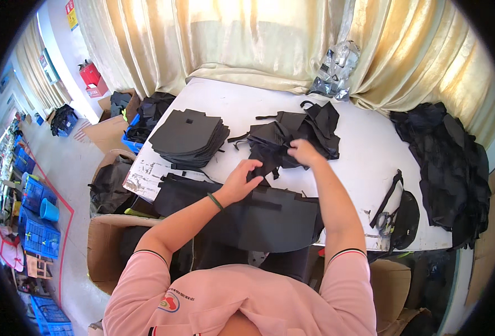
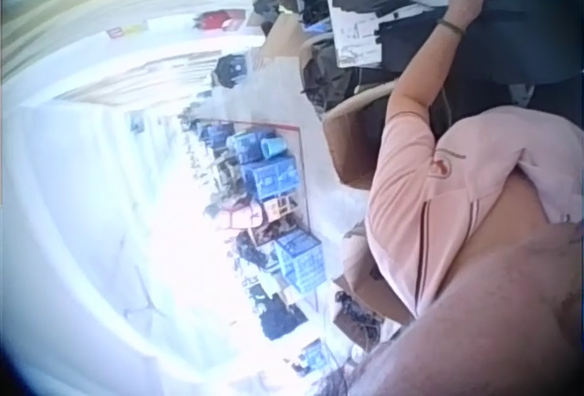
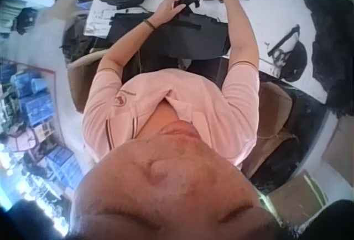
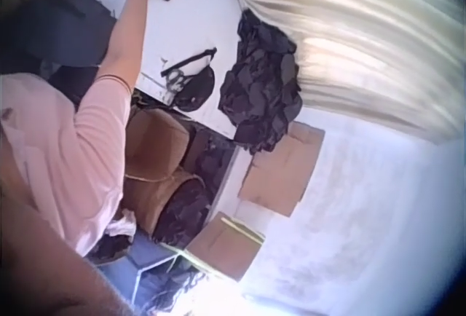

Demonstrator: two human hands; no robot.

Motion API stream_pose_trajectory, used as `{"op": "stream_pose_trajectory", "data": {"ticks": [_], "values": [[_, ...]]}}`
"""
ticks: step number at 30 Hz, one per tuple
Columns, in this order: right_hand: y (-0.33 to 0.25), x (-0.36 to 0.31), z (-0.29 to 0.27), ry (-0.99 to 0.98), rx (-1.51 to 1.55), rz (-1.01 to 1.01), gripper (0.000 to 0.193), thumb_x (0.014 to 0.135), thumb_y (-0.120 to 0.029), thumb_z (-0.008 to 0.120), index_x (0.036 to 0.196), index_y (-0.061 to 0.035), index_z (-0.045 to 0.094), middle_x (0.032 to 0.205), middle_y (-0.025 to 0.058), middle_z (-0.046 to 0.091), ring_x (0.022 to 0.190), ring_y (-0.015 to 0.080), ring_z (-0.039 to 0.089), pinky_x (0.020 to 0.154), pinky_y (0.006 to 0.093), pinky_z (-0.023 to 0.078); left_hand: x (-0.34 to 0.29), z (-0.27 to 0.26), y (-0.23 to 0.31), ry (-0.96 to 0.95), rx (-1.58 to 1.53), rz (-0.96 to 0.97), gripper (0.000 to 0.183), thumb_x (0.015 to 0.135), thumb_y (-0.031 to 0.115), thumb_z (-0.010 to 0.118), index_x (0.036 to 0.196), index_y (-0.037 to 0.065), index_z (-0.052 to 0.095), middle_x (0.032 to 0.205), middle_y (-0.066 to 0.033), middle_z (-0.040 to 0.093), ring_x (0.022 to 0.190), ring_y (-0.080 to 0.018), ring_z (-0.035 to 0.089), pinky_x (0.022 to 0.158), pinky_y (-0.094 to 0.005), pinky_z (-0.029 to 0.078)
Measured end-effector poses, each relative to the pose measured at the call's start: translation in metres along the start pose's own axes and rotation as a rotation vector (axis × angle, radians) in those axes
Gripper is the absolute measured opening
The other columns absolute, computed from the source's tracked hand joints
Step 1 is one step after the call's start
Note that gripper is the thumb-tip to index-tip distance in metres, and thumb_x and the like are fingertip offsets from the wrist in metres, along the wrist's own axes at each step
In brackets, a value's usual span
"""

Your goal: The person is sorting and organizing various precut black fabric components for bag manufacturing at a workstation.

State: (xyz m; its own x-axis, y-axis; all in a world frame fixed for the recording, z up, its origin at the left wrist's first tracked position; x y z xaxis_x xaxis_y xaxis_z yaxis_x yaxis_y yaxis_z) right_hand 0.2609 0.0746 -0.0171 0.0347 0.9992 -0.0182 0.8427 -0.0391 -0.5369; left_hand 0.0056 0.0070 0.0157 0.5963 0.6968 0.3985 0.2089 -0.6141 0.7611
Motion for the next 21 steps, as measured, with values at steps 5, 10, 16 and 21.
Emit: {"op": "stream_pose_trajectory", "data": {"ticks": [5,10,16,21], "values": [[-0.159,-0.032,-0.109,-0.001,0.585,-0.272,0.023,0.088,-0.009,0.065,0.11,-0.0006,0.069,0.1,0.0021,0.069,0.091,0.01,0.061,0.087,0.0259,0.047,0.035,-0.021,-0.001,0.079,-0.033,0.013,0.064,0.082,0.023,0.075,0.133,0.002,0.042,0.126,-0.0156,0.05,0.112,-0.0284,0.054,0.097,-0.0379,0.045],[-0.265,-0.075,-0.153,-0.04,0.711,-0.447,0.015,0.087,-0.004,0.067,0.101,-0.0018,0.072,0.096,0.0037,0.07,0.087,0.0097,0.062,0.081,0.0253,0.05,0.078,-0.038,0.053,0.25,-0.181,0.086,0.085,0.082,0.025,0.077,0.142,-0.002,0.025,0.137,-0.0197,0.043,0.126,-0.03,0.046,0.106,-0.0423,0.037],[-0.331,-0.111,-0.159,-0.098,0.768,-0.675,0.019,0.088,-0.004,0.067,0.106,-0.0022,0.069,0.094,0.0043,0.069,0.082,0.0096,0.063,0.074,0.0251,0.052,0.103,-0.085,0.093,0.55,-0.151,0.291,0.048,0.087,0.013,0.069,0.126,-0.005,0.048,0.119,-0.0164,0.059,0.114,-0.0256,0.056,0.096,-0.0372,0.045],[-0.325,-0.118,-0.172,-0.123,0.977,-0.806,0.026,0.091,-0.005,0.062,0.117,-0.0017,0.063,0.1,0.0077,0.069,0.081,0.0118,0.065,0.077,0.0259,0.053,0.103,-0.128,0.108,0.568,-0.509,0.353,0.019,0.094,0.012,0.059,0.109,0.001,0.065,0.1,-0.0034,0.068,0.094,-0.0143,0.062,0.086,-0.0295,0.049]]}}
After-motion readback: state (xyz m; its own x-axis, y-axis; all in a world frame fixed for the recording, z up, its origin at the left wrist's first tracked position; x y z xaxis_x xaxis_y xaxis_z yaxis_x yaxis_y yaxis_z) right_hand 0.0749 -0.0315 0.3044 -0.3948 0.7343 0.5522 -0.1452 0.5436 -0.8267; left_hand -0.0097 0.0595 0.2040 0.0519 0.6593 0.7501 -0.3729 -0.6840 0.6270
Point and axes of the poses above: each hand's wrist, its own x-axis towards the middle knuckle, its own z-axis out of the palm, y = z × x, the point moved 7 cm from there along x, towards the middle knuckle
